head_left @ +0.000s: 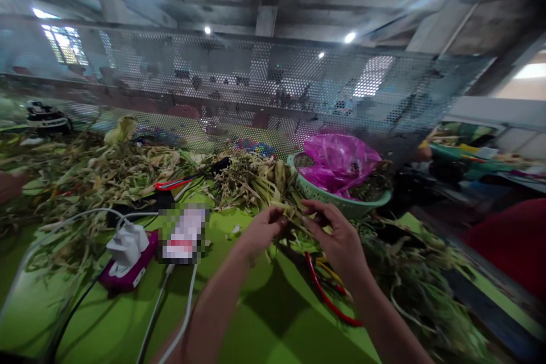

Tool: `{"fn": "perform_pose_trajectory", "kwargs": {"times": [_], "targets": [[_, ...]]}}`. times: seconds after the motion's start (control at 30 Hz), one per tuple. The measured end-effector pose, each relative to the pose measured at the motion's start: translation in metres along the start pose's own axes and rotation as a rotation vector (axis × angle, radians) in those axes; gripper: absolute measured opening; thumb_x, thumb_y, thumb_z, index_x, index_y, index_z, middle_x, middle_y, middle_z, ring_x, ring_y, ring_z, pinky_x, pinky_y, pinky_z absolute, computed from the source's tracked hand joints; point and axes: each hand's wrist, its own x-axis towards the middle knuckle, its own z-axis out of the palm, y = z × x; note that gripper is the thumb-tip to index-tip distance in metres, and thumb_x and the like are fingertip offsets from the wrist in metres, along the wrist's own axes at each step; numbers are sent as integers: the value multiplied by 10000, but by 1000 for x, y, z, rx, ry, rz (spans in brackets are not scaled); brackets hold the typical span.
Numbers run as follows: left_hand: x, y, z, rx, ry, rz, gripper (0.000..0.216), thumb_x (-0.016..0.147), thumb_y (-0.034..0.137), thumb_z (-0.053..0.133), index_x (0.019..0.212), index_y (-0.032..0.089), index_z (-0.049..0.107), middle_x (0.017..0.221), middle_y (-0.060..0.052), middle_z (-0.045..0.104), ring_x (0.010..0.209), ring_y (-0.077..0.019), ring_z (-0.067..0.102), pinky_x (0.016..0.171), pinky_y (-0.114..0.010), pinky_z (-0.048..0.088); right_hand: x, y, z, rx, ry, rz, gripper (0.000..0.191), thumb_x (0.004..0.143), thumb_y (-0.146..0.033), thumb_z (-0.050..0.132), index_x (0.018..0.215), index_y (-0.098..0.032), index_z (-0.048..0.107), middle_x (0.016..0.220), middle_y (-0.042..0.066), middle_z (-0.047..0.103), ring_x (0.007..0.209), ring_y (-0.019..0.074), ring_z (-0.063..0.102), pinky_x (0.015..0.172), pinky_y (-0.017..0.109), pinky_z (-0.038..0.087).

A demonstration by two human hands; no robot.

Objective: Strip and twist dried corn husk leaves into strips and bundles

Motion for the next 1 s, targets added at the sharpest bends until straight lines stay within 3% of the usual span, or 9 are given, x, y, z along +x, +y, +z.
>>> {"fn": "perform_pose_trajectory", "kwargs": {"times": [0.1, 0.27, 0.37, 0.43, 0.57, 0.73, 0.87, 1.0], "targets": [[4, -2, -1, 15, 6, 86, 252, 771, 310, 719, 947, 143, 650, 913, -64, 687, 791, -154, 613, 804, -299, 498, 1, 5, -2, -51, 38, 36, 166, 838, -355, 647, 919, -210, 663, 880, 32, 622, 724, 167, 539, 683, 276, 438], [8, -12, -3, 136, 92, 176, 167, 808, 178, 611, 969, 154, 647, 954, -70, 692, 821, -155, 611, 804, -286, 494, 1, 11, 1, -14, -100, 211, 330, 846, -500, 603, 716, -196, 602, 697, 0, 564, 686, 173, 518, 634, 267, 398], [8, -15, -3, 243, 97, 186, 200, 809, 163, 585, 993, 158, 665, 976, -75, 693, 873, -170, 611, 820, -287, 490, 1, 14, 7, 98, -208, 290, 362, 816, -537, 616, 720, -188, 621, 681, -3, 577, 675, 174, 516, 615, 265, 398], [8, -14, -4, 312, 73, 200, 225, 814, 171, 577, 1014, 160, 679, 993, -76, 697, 903, -181, 614, 843, -298, 488, 2, 16, 11, 187, -211, 314, 358, 801, -532, 631, 734, -180, 636, 696, 2, 596, 689, 176, 525, 630, 269, 412], [9, -10, -8, 481, 72, 250, 337, 773, 107, 564, 1077, 167, 695, 1100, -79, 697, 1018, -212, 602, 949, -336, 457, 2, 18, 12, 316, -89, 360, 332, 762, -503, 681, 796, -173, 665, 740, 18, 628, 710, 177, 539, 665, 277, 430], [9, -6, -13, 646, 12, 231, 387, 749, 80, 490, 1056, 175, 705, 1078, -68, 691, 1036, -219, 578, 985, -362, 426, 1, 18, 8, 217, 16, 349, 306, 756, -488, 688, 738, -189, 629, 675, -5, 577, 662, 160, 496, 625, 262, 394], [2, 6, -9, 675, -63, 187, 237, 784, 166, 478, 867, 164, 700, 956, -70, 669, 948, -222, 562, 911, -355, 446, 1, 19, 8, 239, -128, 323, 299, 778, -483, 674, 820, -188, 654, 779, 17, 643, 771, 194, 560, 728, 280, 439], [-4, 12, -1, 561, -58, 170, 229, 832, 220, 445, 852, 158, 665, 959, -87, 661, 951, -223, 561, 930, -367, 441, 2, 18, 8, 215, -223, 301, 308, 801, -494, 640, 789, -185, 642, 772, 19, 636, 783, 202, 565, 736, 286, 444]]}}
